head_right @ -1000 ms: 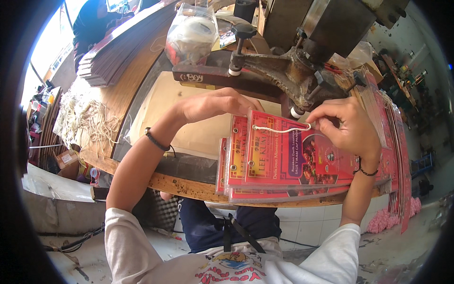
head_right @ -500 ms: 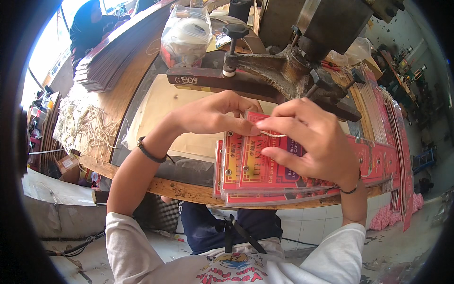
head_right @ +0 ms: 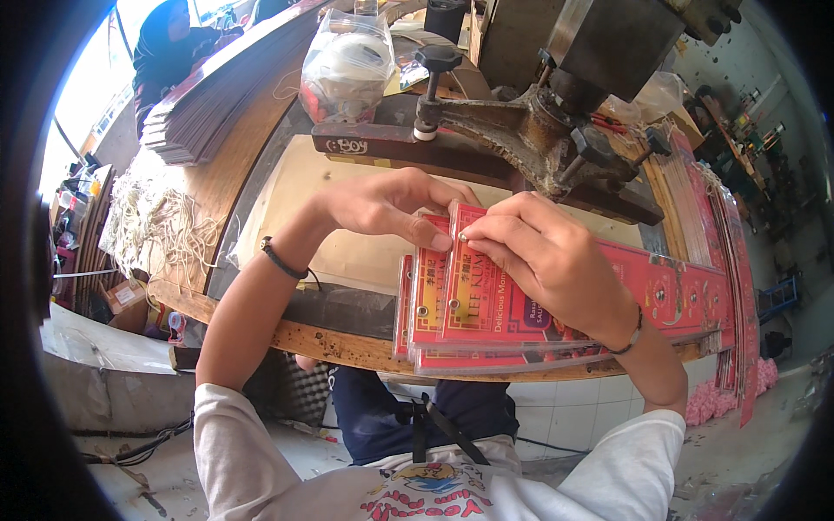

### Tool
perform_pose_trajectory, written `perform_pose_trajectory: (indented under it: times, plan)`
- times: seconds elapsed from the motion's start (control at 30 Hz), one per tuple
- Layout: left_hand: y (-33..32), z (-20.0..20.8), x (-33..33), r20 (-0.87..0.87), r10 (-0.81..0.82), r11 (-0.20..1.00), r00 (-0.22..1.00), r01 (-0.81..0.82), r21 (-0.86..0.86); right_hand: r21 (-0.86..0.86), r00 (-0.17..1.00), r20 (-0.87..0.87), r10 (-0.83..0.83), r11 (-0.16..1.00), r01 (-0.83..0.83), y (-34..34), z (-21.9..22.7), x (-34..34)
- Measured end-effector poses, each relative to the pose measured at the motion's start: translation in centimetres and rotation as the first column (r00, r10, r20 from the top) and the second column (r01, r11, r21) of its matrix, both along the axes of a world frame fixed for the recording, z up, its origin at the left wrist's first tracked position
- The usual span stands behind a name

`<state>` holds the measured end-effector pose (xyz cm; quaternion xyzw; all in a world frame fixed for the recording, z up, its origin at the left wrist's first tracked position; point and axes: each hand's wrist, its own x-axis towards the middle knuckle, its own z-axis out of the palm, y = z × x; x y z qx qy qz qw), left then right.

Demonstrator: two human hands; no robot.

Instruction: The person uses a wooden handle tool to punch holes through a stack of packaged items and loops a white cord through them to tie them together.

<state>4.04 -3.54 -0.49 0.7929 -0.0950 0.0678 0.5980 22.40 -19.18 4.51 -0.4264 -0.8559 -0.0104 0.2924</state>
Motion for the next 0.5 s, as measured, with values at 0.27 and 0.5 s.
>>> perform_pose_trajectory:
  times: [0.27,0.5]
  plan:
    - [-0.1,-0.1,0.0,0.02,0.103,0.994,0.995,-0.103,0.042,0.049,0.998,0.067,-0.005,0.999,0.002,-0.2,0.0,-0.2]
    - [-0.2,-0.6,0.1,0.07,0.144,0.989,0.987,-0.142,-0.043,-0.174,0.985,0.15,0.084,0.983,-0.058,-1.0,1.9,-0.1]
